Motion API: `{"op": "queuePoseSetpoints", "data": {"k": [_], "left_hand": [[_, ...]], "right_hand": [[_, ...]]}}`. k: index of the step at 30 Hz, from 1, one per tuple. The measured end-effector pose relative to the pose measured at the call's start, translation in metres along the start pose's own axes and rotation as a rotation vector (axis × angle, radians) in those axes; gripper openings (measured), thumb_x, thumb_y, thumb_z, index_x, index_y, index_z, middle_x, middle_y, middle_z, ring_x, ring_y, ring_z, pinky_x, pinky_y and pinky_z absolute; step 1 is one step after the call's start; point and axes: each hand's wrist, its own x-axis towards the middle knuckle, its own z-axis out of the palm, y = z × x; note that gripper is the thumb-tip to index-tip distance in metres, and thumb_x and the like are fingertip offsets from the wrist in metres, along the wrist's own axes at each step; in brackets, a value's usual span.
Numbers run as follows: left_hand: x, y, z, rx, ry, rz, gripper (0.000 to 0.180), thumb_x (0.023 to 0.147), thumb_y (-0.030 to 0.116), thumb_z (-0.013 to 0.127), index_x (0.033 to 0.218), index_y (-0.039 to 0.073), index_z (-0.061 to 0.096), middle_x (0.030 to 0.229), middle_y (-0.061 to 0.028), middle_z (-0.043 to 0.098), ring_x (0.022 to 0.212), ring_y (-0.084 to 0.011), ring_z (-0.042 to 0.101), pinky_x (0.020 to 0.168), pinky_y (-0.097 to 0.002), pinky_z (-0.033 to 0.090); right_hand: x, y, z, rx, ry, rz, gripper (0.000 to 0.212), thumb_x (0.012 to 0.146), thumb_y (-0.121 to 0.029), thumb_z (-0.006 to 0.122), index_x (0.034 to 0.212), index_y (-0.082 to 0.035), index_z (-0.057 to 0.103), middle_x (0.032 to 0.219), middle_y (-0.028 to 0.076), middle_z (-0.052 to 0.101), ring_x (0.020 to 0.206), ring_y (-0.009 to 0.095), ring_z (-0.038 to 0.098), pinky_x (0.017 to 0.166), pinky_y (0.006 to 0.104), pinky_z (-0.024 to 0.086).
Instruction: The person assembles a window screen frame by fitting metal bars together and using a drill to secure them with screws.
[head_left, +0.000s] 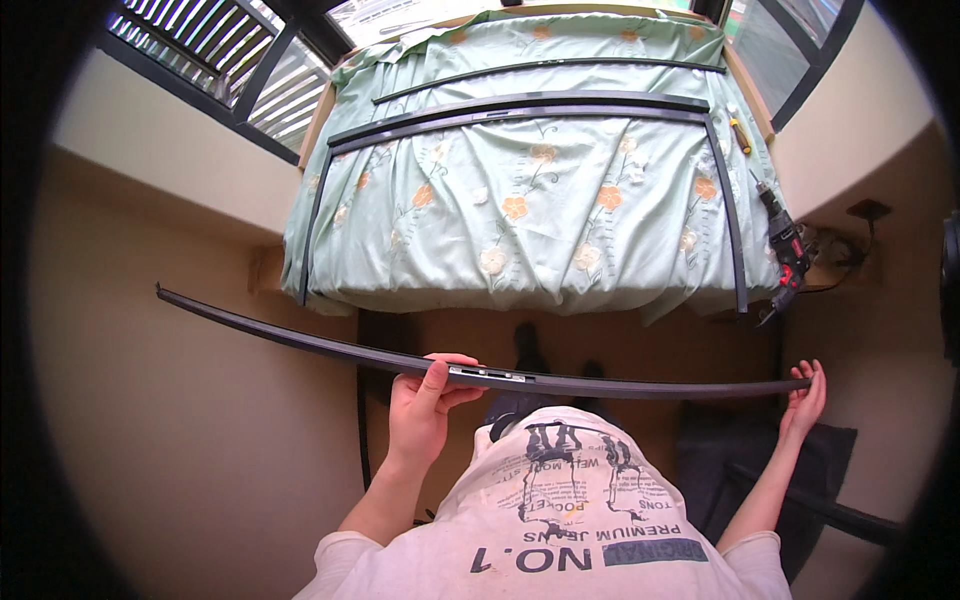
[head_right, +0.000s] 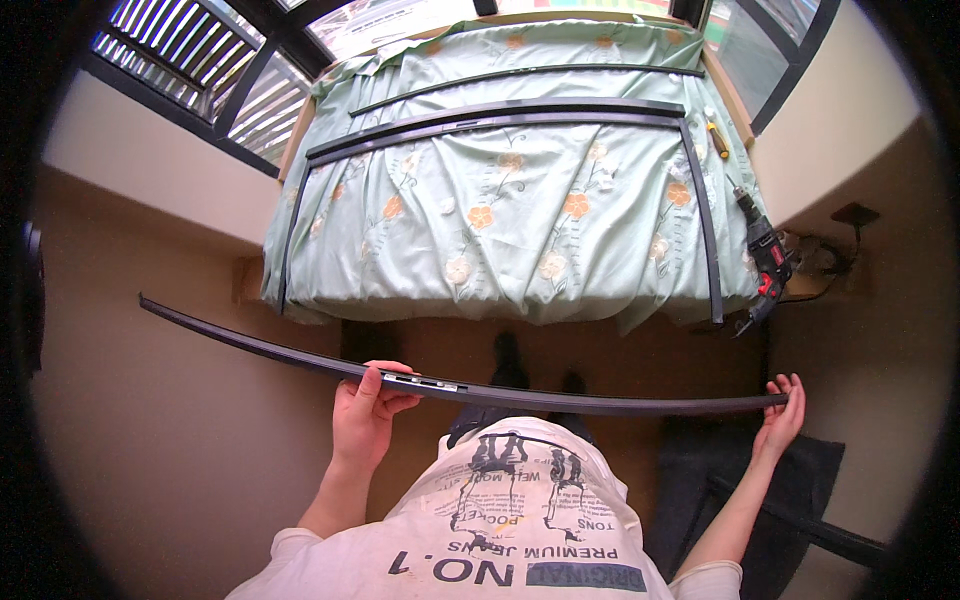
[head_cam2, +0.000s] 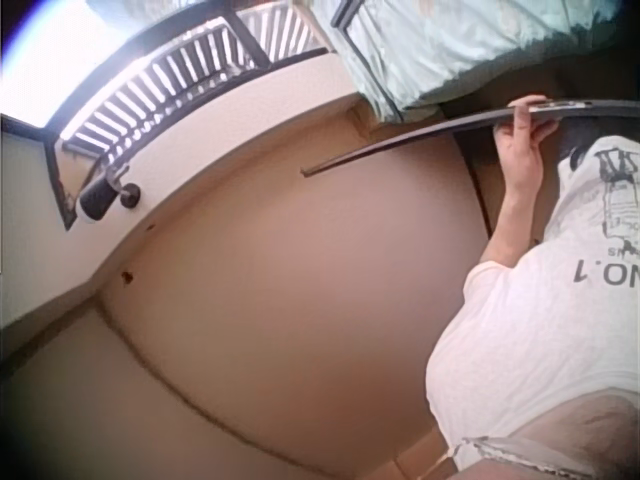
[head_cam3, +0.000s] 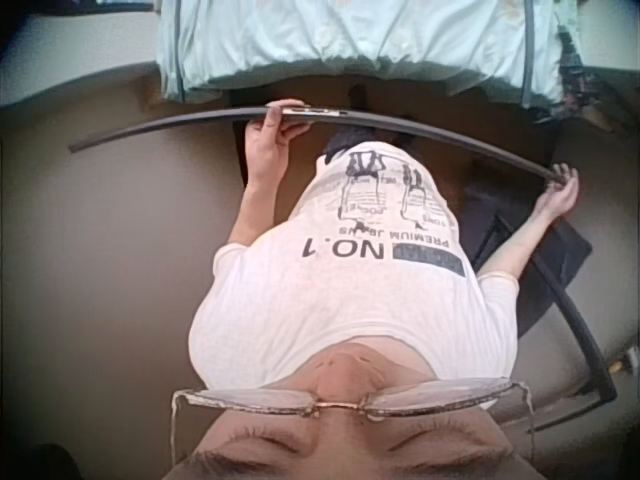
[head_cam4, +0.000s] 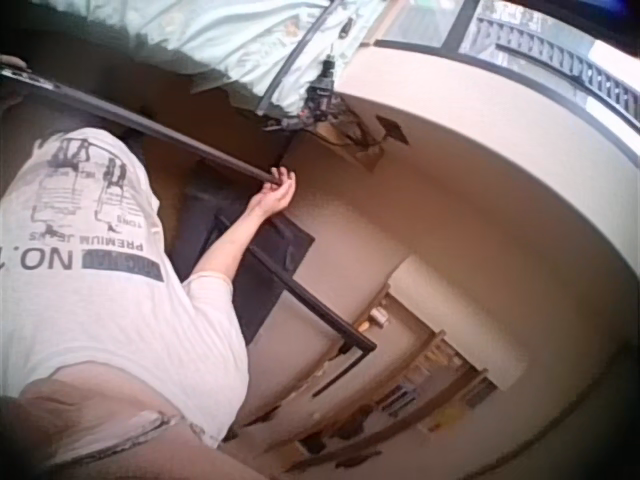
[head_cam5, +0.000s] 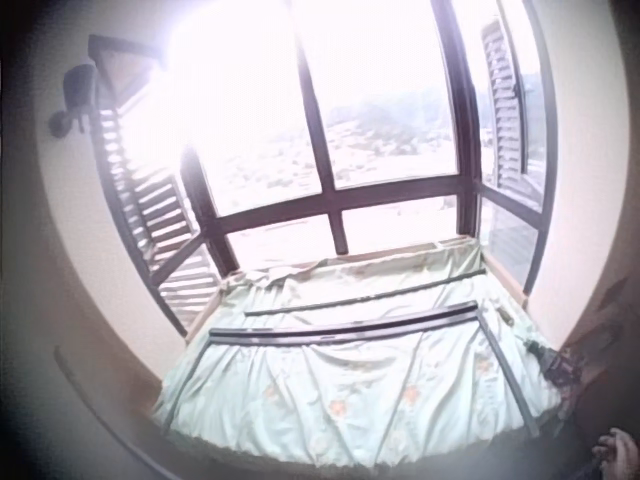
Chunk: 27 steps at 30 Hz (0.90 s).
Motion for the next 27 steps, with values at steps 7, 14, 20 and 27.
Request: {"op": "queuePoseSetpoints", "data": {"k": [7, 14, 20, 27], "left_hand": [[0.063, 0.009, -0.036, -0.029, 0.033, 0.035, 0.039, 0.1, 0.034, 0.05, 0.103, -0.003, 0.064, 0.097, -0.0127, 0.068, 0.085, -0.0203, 0.068, 0.078, -0.0333, 0.057], [0.112, 0.013, -0.122, -0.229, 0.227, 0.027, 0.033, 0.101, 0.035, 0.048, 0.102, 0.006, 0.062, 0.091, -0.0023, 0.065, 0.079, -0.0094, 0.063, 0.069, -0.0223, 0.051], [0.136, 0.014, -0.167, -0.211, 0.357, -0.005, 0.03, 0.099, 0.037, 0.052, 0.099, 0.008, 0.063, 0.088, 0.0022, 0.063, 0.076, -0.0043, 0.06, 0.063, -0.0181, 0.048], [0.142, 0.024, -0.15, -0.209, 0.523, 0.063, 0.028, 0.097, 0.037, 0.057, 0.096, 0.009, 0.063, 0.083, 0.0035, 0.062, 0.068, -0.0026, 0.056, 0.054, -0.0167, 0.044]], "right_hand": [[-0.028, -0.014, 0.068, 0.372, -0.015, 0.008, 0.029, 0.091, -0.009, 0.056, 0.119, -0.003, 0.059, 0.105, 0.009, 0.064, 0.094, 0.015, 0.06, 0.08, 0.0277, 0.05], [-0.06, -0.053, 0.17, 0.421, -0.287, -0.141, 0.042, 0.096, -0.006, 0.052, 0.137, 0.0, 0.044, 0.112, 0.013, 0.062, 0.103, 0.021, 0.061, 0.093, 0.0297, 0.051], [-0.078, -0.078, 0.217, 0.3, -0.261, -0.153, 0.04, 0.097, -0.01, 0.053, 0.135, 0.0, 0.046, 0.109, 0.016, 0.065, 0.096, 0.024, 0.067, 0.084, 0.0323, 0.056], [-0.054, -0.1, 0.247, 0.321, -0.239, -0.201, 0.038, 0.095, -0.012, 0.058, 0.13, -0.001, 0.049, 0.099, 0.015, 0.068, 0.087, 0.023, 0.069, 0.075, 0.0296, 0.058]]}}
